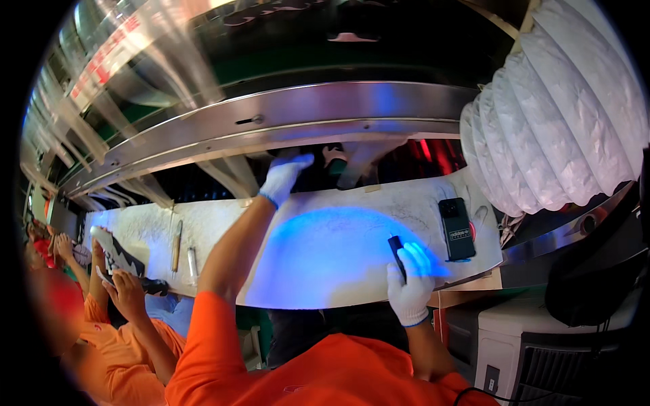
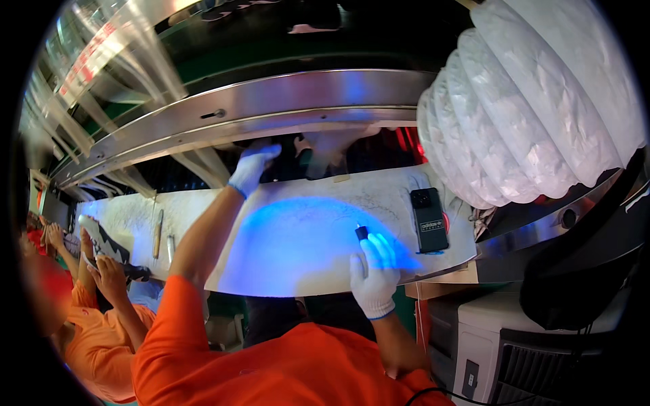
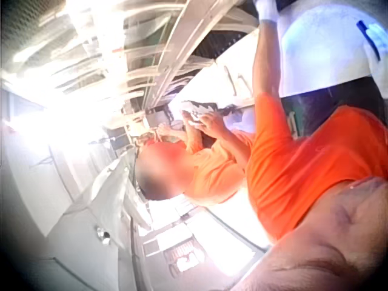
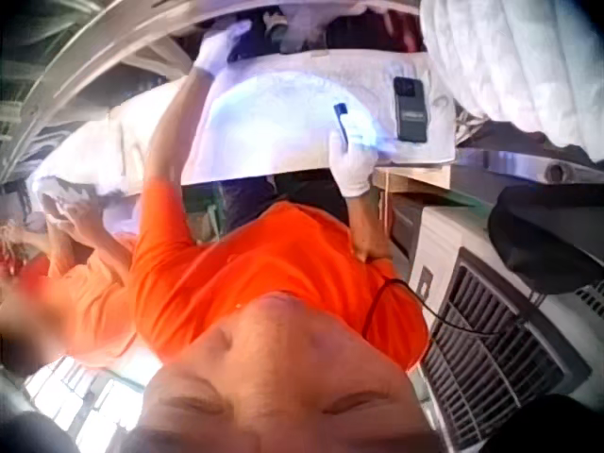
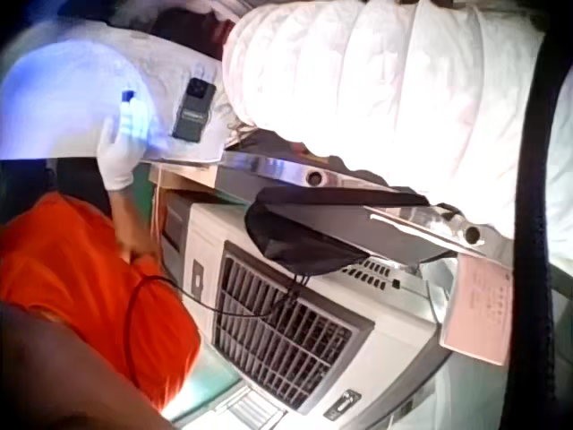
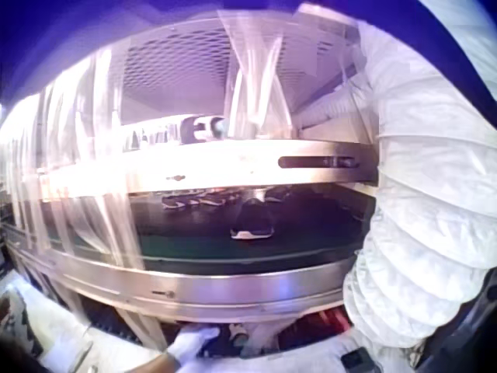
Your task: The person cleans a white and black sneaker using a small black tool and a cloth. They repeatedly rub the tool along the shoe's sole and upper, then wipe the surface with a cloth. The person handles the shoe one at a time, rotating it to access different areas.
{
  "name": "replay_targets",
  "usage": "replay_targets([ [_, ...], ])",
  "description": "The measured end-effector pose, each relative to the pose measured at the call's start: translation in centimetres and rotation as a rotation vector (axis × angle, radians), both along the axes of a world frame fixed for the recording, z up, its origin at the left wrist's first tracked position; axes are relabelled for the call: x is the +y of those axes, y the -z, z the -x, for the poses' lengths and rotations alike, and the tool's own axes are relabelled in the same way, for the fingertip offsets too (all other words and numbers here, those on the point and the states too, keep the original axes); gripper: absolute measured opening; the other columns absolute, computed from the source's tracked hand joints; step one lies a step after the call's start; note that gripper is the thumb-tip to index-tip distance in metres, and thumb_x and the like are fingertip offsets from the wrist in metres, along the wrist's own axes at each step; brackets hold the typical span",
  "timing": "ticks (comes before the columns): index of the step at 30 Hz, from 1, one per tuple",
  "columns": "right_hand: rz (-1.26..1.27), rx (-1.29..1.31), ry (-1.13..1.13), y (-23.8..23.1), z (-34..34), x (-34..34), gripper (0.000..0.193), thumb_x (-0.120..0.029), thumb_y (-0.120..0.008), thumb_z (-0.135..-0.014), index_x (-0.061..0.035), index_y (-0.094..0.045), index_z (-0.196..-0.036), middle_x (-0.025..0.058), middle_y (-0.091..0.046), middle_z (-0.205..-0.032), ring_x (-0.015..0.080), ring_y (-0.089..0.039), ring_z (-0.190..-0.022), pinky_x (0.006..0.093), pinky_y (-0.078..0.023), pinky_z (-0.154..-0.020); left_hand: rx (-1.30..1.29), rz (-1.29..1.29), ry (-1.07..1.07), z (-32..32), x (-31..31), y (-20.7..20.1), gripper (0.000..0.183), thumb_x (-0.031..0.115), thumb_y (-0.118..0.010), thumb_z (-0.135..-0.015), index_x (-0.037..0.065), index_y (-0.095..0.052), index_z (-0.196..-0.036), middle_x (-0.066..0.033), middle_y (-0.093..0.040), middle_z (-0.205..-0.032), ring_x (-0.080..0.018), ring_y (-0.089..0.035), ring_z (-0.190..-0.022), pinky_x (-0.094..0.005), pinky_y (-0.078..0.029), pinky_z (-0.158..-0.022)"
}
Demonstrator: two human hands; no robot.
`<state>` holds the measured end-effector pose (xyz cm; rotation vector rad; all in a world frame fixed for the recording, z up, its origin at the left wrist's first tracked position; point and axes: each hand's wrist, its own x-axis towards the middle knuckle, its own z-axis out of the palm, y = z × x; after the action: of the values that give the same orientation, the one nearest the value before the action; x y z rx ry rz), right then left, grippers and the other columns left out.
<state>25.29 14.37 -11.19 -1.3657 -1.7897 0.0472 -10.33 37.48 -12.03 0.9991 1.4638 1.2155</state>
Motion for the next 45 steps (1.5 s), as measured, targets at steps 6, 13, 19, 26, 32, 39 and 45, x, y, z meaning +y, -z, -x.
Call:
replay_targets([
  [6,-0.032,0.073,0.075,2.8,-1.0,1.3,0.038,-0.02,-0.08,-0.097,0.0024,-0.075,-0.128,0.0228,-0.074,-0.137,0.0476,-0.068,-0.131,0.0566,-0.054,-0.113,0.267,-0.282,0.078,4.4,14.8,10.5,0.035,0.029,-0.064,-0.114,0.007,-0.067,-0.141,-0.0129,-0.07,-0.14,-0.0265,-0.07,-0.123,-0.0503,-0.06,-0.103],
  [13,0.263,-0.18,-0.181,0.6,-1.5,3.9,0.043,-0.019,-0.086,-0.088,-0.0024,-0.077,-0.126,0.0146,-0.075,-0.131,0.0402,-0.067,-0.129,0.056,-0.051,-0.113,-0.171,0.009,0.127,2.0,12.3,4.5,0.035,0.031,-0.062,-0.115,0.007,-0.068,-0.139,-0.0131,-0.072,-0.137,-0.0285,-0.072,-0.12,-0.0519,-0.063,-0.1],
  [19,0.084,-0.236,-0.012,2.6,-1.0,4.6,0.046,-0.019,-0.08,-0.092,-0.0075,-0.072,-0.136,0.0123,-0.072,-0.137,0.0344,-0.064,-0.131,0.0553,-0.049,-0.115,-0.203,0.108,0.164,1.5,12.0,2.6,0.035,0.032,-0.062,-0.115,0.007,-0.068,-0.139,-0.0133,-0.073,-0.135,-0.0295,-0.073,-0.12,-0.0524,-0.063,-0.099],
  [26,0.143,-0.268,0.0,2.3,-1.1,4.5,0.045,-0.021,-0.078,-0.096,-0.004,-0.071,-0.137,0.0164,-0.072,-0.138,0.0395,-0.065,-0.132,0.0551,-0.05,-0.115,-0.205,0.141,-0.038,-4.5,11.2,3.2,0.036,0.033,-0.061,-0.115,0.008,-0.068,-0.138,-0.0135,-0.074,-0.133,-0.0307,-0.073,-0.119,-0.0529,-0.064,-0.098],
  [32,-0.18,-0.166,0.111,1.7,-1.4,3.0,0.047,-0.027,-0.082,-0.095,-0.0039,-0.073,-0.134,0.0175,-0.069,-0.144,0.0427,-0.063,-0.137,0.061,-0.049,-0.116,-0.67,0.12,-0.047,-1.6,5.0,0.3,0.04,0.037,-0.062,-0.113,0.007,-0.069,-0.139,-0.0139,-0.077,-0.131,-0.033,-0.073,-0.125,-0.0544,-0.062,-0.104],
  [39,0.484,1.129,-0.304,1.4,6.7,-5.3,0.071,-0.011,-0.077,-0.105,0.007,-0.044,-0.165,0.0222,-0.061,-0.157,0.0326,-0.066,-0.139,0.0459,-0.054,-0.119,-0.93,-0.123,-0.159,-1.1,-16.7,-4.0,0.048,0.027,-0.06,-0.112,0.004,-0.06,-0.154,-0.0171,-0.068,-0.154,-0.0366,-0.065,-0.141,-0.0534,-0.049,-0.124],
  [45,1.027,1.836,-0.673,0.2,13.5,-6.8,0.061,-0.012,-0.063,-0.111,-0.0059,-0.043,-0.168,0.0079,-0.063,-0.15,0.0224,-0.064,-0.136,0.0384,-0.054,-0.114,-0.67,-0.274,-0.413,-9.2,-35.5,-0.8,0.054,0.013,-0.063,-0.105,0.0,-0.057,-0.157,-0.0146,-0.069,-0.146,-0.0287,-0.069,-0.13,-0.0445,-0.052,-0.117],
])
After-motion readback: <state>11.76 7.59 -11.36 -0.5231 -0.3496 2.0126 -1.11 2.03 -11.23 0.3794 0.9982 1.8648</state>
